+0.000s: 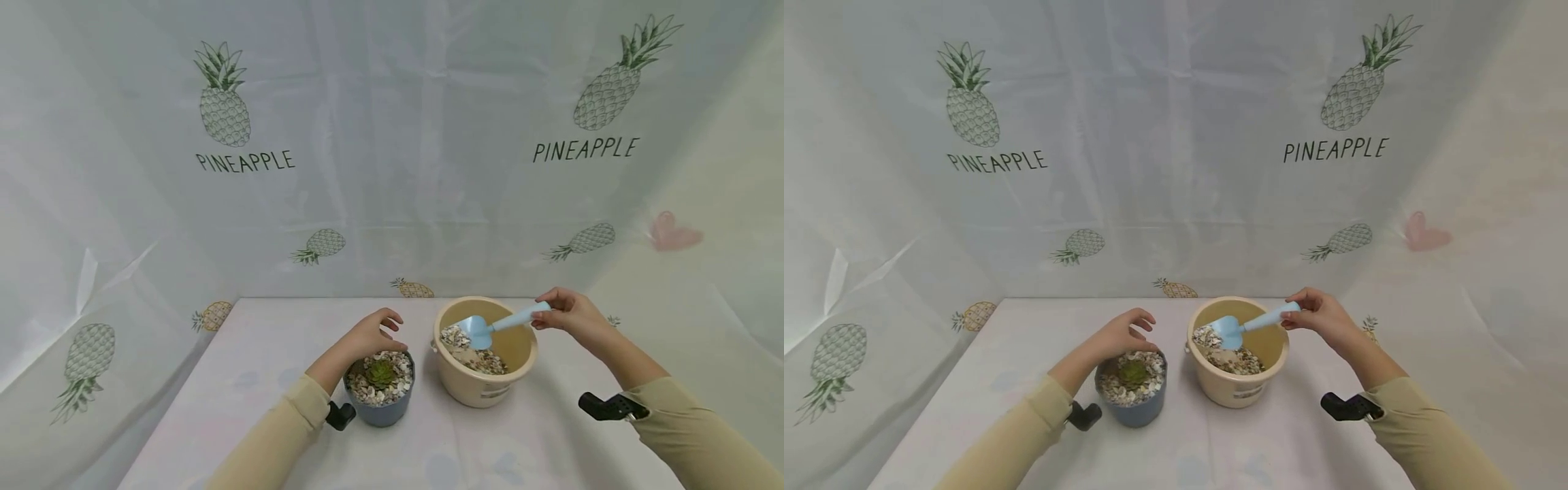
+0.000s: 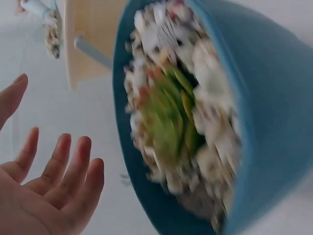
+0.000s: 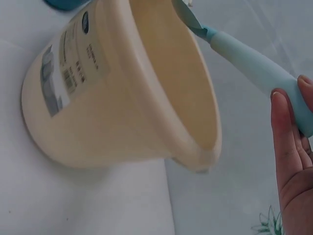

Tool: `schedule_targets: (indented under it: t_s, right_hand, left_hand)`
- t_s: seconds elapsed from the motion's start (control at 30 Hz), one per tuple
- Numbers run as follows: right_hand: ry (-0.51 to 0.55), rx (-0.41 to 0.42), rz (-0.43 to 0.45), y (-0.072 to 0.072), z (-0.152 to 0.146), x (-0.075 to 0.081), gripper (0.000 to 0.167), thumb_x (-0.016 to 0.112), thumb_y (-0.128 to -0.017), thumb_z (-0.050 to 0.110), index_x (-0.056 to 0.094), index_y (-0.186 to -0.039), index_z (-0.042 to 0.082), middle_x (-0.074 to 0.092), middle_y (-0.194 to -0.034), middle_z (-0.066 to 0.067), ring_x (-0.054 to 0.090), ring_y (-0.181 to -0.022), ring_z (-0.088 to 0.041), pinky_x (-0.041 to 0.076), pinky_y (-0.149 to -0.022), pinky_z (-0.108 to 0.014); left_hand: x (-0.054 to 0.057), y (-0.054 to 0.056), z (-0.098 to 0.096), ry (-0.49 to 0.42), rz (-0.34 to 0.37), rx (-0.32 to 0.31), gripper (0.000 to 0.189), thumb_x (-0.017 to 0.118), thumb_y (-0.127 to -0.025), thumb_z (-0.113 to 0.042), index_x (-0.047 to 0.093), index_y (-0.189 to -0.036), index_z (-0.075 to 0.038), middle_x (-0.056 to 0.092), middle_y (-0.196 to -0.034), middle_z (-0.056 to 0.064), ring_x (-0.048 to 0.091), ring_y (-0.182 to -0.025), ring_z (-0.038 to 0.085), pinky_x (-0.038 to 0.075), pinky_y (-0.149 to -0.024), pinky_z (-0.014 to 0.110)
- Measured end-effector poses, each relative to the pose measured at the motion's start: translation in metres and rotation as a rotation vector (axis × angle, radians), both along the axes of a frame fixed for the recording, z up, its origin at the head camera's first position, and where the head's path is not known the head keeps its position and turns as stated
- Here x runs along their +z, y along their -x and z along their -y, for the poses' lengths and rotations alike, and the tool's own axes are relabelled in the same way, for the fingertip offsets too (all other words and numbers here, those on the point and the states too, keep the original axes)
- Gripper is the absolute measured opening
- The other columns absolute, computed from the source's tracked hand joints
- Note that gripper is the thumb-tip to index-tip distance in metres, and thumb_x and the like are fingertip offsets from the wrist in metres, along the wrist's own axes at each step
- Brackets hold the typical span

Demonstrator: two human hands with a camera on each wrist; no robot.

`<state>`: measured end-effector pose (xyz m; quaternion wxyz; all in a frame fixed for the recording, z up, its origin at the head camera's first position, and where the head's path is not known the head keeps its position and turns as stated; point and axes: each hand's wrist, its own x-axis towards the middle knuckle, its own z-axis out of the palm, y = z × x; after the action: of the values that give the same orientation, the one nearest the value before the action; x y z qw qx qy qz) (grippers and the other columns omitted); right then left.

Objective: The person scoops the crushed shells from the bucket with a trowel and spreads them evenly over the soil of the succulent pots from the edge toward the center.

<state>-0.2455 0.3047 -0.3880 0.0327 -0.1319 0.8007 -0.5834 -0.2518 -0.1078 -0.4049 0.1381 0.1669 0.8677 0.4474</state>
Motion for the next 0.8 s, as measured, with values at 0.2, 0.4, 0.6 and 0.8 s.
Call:
schedule_targets:
  t_s: [0.2,0.4,0.6,0.8]
  right_hand:
    - [0.044,0.03,0.008,0.005,0.023,0.005,0.037,0.067,-0.093,0.006,0.05,-0.117,-0.015,0.066,-0.093,-0.01,0.071,-0.083,-0.021,0.057,-0.077,-0.034]
    - [0.088,0.063,0.029,0.012,0.052,0.002,0.035,0.068,-0.092,0.003,0.051,-0.115,-0.015,0.065,-0.094,-0.011,0.07,-0.081,-0.019,0.056,-0.08,-0.042]
    - [0.099,0.085,0.07,0.016,0.082,-0.002,0.037,0.07,-0.09,0.005,0.051,-0.115,-0.014,0.065,-0.095,-0.014,0.07,-0.082,-0.021,0.056,-0.08,-0.043]
    - [0.117,0.114,0.085,0.016,0.101,-0.007,0.036,0.07,-0.089,0.003,0.051,-0.114,-0.015,0.067,-0.092,-0.014,0.071,-0.081,-0.023,0.056,-0.079,-0.044]
  left_hand:
    - [0.002,0.004,0.031,0.012,0.0,-0.025,0.051,0.082,-0.081,-0.018,0.056,-0.125,-0.01,0.058,-0.121,0.012,0.06,-0.102,0.028,0.053,-0.08,0.041]
    - [0.006,0.008,0.064,0.048,0.008,-0.092,0.055,0.081,-0.082,-0.015,0.054,-0.129,-0.007,0.054,-0.127,0.015,0.056,-0.111,0.035,0.052,-0.082,0.041]
    - [-0.003,0.007,0.096,0.15,0.071,-0.212,0.061,0.082,-0.08,-0.01,0.051,-0.132,-0.009,0.05,-0.134,0.013,0.052,-0.119,0.036,0.05,-0.09,0.042]
    - [-0.015,0.005,0.106,0.169,0.142,-0.28,0.07,0.083,-0.078,-0.01,0.047,-0.138,-0.009,0.045,-0.14,0.013,0.048,-0.123,0.038,0.048,-0.092,0.046]
